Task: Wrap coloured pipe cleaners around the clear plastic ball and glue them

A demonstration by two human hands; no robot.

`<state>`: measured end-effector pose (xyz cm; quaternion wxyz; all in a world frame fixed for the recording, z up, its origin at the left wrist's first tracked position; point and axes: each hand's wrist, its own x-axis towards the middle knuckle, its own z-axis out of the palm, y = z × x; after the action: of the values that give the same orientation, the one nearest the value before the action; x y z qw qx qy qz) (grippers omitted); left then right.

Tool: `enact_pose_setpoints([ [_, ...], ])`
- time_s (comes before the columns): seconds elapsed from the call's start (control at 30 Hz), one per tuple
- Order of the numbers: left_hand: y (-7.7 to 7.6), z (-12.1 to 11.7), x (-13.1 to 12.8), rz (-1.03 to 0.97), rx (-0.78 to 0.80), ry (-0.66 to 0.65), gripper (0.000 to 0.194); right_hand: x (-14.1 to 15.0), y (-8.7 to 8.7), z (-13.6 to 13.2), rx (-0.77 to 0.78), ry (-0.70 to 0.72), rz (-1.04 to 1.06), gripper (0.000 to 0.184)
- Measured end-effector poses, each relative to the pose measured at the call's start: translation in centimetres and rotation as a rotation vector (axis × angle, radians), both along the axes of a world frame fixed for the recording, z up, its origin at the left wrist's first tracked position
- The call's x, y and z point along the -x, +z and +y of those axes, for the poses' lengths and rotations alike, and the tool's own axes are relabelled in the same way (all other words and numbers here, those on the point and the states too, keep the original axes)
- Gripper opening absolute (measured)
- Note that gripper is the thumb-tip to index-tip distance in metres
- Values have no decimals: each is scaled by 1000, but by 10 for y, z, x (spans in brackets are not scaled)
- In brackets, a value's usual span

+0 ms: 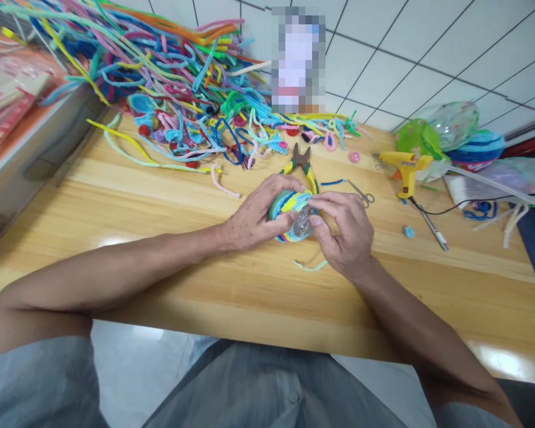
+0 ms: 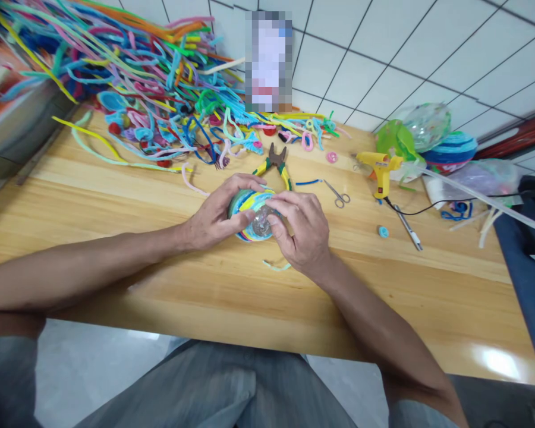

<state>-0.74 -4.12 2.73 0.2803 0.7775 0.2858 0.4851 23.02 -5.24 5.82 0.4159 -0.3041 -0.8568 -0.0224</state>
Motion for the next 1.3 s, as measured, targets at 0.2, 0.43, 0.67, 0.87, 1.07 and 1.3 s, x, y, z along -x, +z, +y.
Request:
enact_pose_setpoints([
  [0.2, 0, -3, 0, 17, -31, 9, 38, 0, -2, -2, 27, 11, -10, 30],
  [0.43, 1, -6, 0, -27, 15, 24, 37, 2, -3, -5, 49, 33, -12, 37],
  [0.67, -4, -3, -1, -27, -53, 72, 52, -1, -9, -1, 59, 36, -48, 53],
  [0.87, 0, 1, 1, -41, 90, -1, 45, 2, -10, 0, 26, 61, -55, 54],
  [1.07, 8, 0, 0, -22, 244, 71, 45, 3, -10, 0, 12, 96, -59, 54],
  [1.3, 8, -1, -1, -35, 259, 99, 47, 4, -13, -1, 50, 77, -64, 70],
])
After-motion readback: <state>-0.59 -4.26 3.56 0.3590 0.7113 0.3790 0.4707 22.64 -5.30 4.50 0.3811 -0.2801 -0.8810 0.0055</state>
